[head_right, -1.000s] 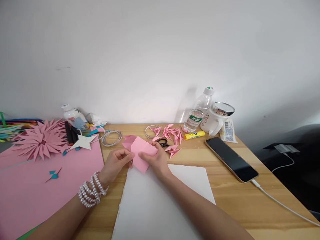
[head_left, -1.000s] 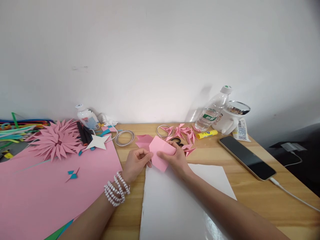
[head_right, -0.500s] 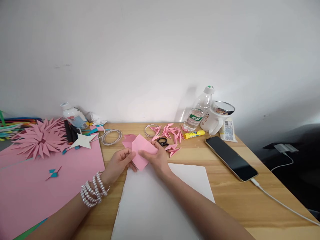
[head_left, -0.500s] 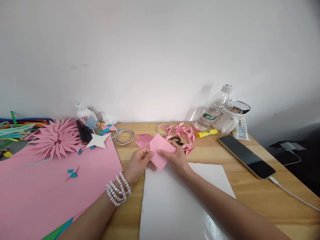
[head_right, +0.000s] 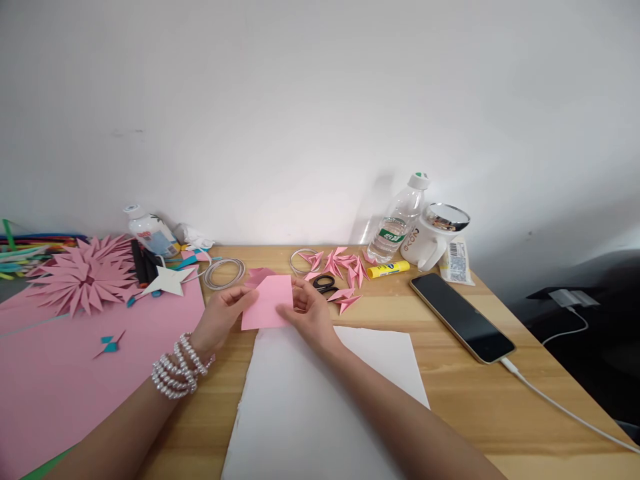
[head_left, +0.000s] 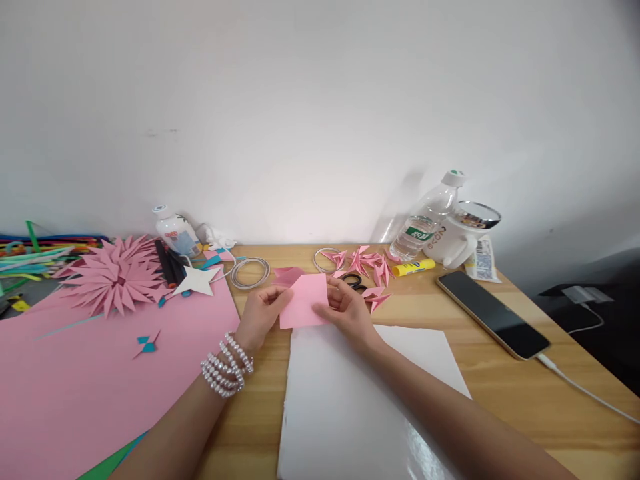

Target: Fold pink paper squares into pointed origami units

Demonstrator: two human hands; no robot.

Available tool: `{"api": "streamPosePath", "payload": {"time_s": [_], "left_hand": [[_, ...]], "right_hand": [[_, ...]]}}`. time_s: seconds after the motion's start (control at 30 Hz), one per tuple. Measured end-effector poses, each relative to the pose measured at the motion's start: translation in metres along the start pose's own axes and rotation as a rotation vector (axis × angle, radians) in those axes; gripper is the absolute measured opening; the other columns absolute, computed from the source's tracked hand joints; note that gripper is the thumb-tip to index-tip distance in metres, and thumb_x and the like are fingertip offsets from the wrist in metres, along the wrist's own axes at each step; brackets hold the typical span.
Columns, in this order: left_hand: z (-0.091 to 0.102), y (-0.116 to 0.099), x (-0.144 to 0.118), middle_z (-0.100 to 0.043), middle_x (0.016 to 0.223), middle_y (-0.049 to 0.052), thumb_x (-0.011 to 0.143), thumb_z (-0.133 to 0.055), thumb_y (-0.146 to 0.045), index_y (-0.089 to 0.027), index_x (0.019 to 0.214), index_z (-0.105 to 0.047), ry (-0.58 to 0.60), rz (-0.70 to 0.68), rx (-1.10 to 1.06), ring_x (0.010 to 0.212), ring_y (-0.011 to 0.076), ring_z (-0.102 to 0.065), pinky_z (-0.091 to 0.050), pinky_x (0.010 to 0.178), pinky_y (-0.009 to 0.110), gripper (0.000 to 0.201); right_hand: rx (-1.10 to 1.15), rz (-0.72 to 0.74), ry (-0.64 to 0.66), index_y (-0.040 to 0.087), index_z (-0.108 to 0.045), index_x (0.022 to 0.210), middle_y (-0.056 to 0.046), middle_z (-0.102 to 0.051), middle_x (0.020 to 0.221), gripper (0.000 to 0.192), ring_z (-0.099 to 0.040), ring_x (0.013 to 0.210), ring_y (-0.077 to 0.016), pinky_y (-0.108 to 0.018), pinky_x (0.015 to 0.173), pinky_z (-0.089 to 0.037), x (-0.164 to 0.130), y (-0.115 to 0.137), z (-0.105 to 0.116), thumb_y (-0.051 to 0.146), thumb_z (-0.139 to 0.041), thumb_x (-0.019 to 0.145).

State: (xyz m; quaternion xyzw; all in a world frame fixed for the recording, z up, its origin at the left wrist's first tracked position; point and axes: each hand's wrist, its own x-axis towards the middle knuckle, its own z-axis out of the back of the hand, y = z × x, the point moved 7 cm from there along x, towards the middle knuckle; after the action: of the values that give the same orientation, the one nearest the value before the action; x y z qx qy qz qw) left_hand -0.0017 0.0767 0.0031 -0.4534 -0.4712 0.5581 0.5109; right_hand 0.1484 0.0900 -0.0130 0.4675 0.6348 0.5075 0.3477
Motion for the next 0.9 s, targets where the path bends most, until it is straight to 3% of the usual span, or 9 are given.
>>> {"api": "streamPosePath", "payload": {"time_s": [0.13,0.27,0.37,0.63,0.9], "left_hand": [[-0.009,0.001,-0.002,-0.062,0.064,0.002,0.069,-0.06,-0.034,-0.013,0.067,-0.067,0.14,0.024,0.11,0.058,0.0131,-0.051,-0.038,0.05,0.022,0.022],[-0.018,0.003,-0.006,-0.063,0.06,0.003,0.065,-0.063,-0.032,-0.014,0.066,-0.069,0.254,0.058,0.159,0.054,0.0132,-0.051,-0.036,0.047,0.022,0.019],[-0.019,0.002,-0.006,-0.063,0.061,0.003,0.064,-0.064,-0.033,-0.014,0.064,-0.068,0.248,0.032,0.159,0.055,0.0137,-0.052,-0.038,0.048,0.022,0.019],[-0.024,-0.001,-0.007,-0.06,0.053,0.001,0.064,-0.063,-0.029,-0.013,0.057,-0.067,0.246,-0.021,0.218,0.049,0.0112,-0.049,-0.035,0.046,0.022,0.017],[-0.019,0.004,-0.006,-0.061,0.056,0.002,0.063,-0.064,-0.025,-0.013,0.058,-0.066,0.206,0.048,0.183,0.052,0.0117,-0.05,-0.036,0.047,0.022,0.013]], "right_hand": [[-0.038,0.014,-0.022,0.022,-0.046,0.113,-0.007,-0.062,0.102,0.054,-0.06,0.09,-0.0185,-0.033,0.077,-0.048,0.0,0.002,0.003,0.029,-0.067,0.064],[-0.092,-0.001,0.03,0.017,-0.06,0.091,-0.006,-0.066,0.083,0.029,-0.062,0.077,-0.0173,-0.033,0.074,-0.048,0.0,-0.001,0.0,0.03,-0.065,0.065],[-0.145,0.003,0.036,0.016,-0.064,0.079,-0.005,-0.066,0.076,0.022,-0.062,0.071,-0.017,-0.032,0.069,-0.049,0.001,-0.004,-0.002,0.03,-0.067,0.062],[-0.253,0.014,0.066,0.017,-0.062,0.078,0.0,-0.063,0.065,0.018,-0.058,0.058,-0.013,-0.025,0.055,-0.046,0.0,-0.006,-0.007,0.019,-0.06,0.061],[-0.215,-0.048,0.011,0.016,-0.058,0.08,-0.004,-0.066,0.07,0.018,-0.061,0.065,-0.0156,-0.027,0.059,-0.047,0.002,-0.009,-0.001,0.016,-0.055,0.062]]}}
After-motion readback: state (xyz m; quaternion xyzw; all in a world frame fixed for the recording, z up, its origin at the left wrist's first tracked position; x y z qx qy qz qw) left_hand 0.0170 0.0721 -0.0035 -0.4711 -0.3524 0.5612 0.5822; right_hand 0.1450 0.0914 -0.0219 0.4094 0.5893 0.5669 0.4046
